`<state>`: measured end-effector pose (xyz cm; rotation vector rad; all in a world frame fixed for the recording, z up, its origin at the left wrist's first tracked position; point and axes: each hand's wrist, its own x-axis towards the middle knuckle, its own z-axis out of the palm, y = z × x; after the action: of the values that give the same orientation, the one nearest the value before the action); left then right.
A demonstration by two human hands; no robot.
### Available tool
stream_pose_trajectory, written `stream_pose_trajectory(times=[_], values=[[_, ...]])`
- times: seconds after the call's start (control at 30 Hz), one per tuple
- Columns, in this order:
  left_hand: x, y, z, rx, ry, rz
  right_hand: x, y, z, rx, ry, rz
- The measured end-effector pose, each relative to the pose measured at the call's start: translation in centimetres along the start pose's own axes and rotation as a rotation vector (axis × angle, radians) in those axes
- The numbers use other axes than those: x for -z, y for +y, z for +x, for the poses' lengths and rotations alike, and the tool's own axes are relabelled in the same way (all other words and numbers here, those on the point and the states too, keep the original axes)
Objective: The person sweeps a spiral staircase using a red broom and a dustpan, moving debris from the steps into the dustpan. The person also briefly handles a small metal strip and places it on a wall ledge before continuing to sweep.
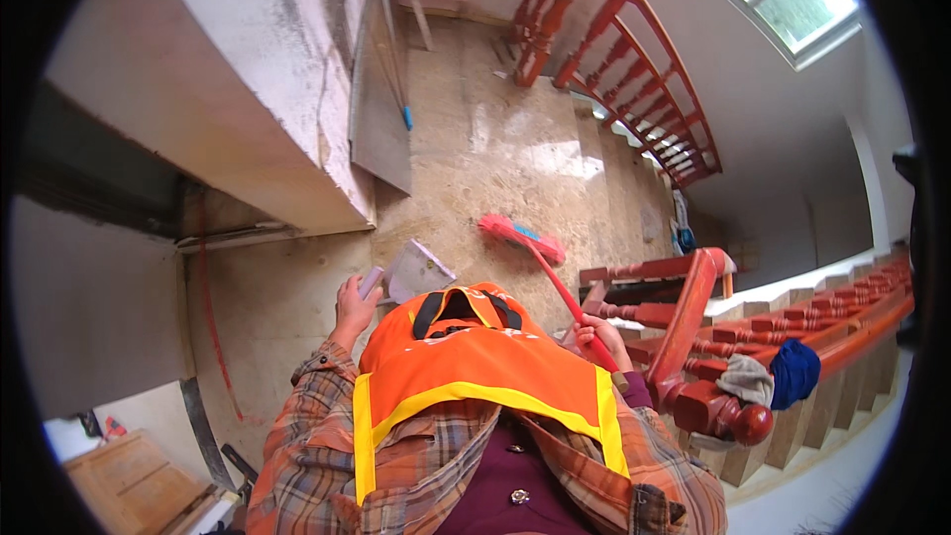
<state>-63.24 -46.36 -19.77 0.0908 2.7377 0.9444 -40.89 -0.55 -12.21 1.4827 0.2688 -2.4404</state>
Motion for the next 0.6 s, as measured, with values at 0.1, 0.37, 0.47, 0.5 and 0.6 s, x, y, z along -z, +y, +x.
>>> stream_pose_trajectory(times=[0.1, 0.37, 0.47, 0.5, 0.6], values=[[0.4, 0.1, 0.3, 0.045, 0.129, -0.107, -0.9, -1.2, 0.1, -0.05, -0.036, 0.082], [4.3, 0.8, 1.0, 0.136, 0.407, -0.176, -1.8, -3.0, 0.3, 0.037, -0.131, 0.039], [4.9, 1.3, 0.4, 0.118, 0.432, -0.13, -1.6, -3.8, 0.8, 0.013, -0.15, 0.046], [4.9, 1.5, 0.0, 0.135, 0.448, -0.163, -1.5, -4.0, 1.0, -0.004, -0.167, 0.062], [4.4, 2.0, -1.5, 0.204, 0.511, -0.29, -1.7, -4.5, 1.3, -0.036, -0.196, 0.017]])
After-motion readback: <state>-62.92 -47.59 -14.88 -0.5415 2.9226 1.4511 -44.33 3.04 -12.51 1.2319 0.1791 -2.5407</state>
